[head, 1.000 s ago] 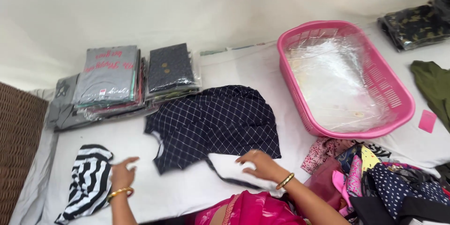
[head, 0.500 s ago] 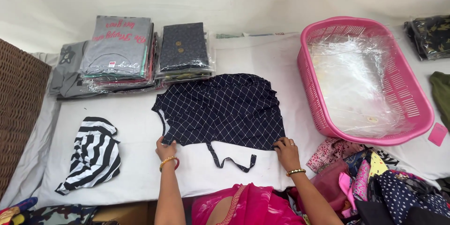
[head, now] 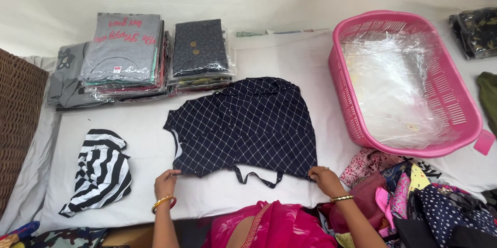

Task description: The person folds a dark blue patterned top on a white surface, then places it into a clear plastic bag. They repeat this process with a second dark blue top featuring a white grid pattern, folding it and placing it into another plastic bag.

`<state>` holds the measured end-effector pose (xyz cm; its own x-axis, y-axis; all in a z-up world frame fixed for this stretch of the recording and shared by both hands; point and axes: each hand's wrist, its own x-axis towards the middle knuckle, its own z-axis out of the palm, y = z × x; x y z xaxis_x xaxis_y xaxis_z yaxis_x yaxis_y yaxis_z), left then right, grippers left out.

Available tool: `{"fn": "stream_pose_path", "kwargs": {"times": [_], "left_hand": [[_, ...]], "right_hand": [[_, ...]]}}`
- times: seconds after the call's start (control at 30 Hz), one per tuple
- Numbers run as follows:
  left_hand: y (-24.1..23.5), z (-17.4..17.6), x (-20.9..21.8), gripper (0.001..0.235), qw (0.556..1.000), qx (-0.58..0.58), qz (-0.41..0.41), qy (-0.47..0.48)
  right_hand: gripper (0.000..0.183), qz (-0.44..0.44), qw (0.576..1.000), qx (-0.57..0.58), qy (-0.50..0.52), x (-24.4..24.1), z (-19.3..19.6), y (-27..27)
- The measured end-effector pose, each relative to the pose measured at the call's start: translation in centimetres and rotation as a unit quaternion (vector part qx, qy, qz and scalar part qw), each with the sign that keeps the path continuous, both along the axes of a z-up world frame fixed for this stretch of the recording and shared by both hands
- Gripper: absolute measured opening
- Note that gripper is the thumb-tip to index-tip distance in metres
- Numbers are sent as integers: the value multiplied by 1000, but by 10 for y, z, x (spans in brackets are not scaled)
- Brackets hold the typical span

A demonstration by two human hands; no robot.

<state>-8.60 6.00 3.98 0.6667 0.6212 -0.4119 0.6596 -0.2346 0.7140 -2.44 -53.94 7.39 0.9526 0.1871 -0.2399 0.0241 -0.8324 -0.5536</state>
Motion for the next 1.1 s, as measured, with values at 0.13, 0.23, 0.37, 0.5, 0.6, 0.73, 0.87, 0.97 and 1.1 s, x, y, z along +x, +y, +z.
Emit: {"fn": "stream_pose_path", "kwargs": {"times": [0.13,0.23,0.37,0.5,0.6,0.73,0.87,0.97,1.1], "left_hand": [[14,27,-20,25,968,32,-172,181],[20,36,-13,22,935,40,-245,253],[37,25,29,18,922,96,-310,212],[26,53,87,16,936,104,-277,192],[-6,97,102,22,939,181,-184,230],[-38,78,86,41,933,296,-167,120],[-93,59,48,45,893,344,-291,5],[-125,36,33,45,893,301,-333,10],[-140,30,39,55,863,342,-362,-88]], "right_hand": [[12,76,979,24,188,3,1,-19],[14,126,966,3,224,32,4,-24],[8,140,978,-97,124,109,18,-7],[13,90,990,-108,-17,177,70,48],[18,38,968,-82,-235,189,86,75],[28,46,983,-9,-176,147,79,90],[27,93,995,35,-11,72,-4,91],[37,244,964,68,84,25,57,132],[28,310,944,1,110,10,21,154]]}}
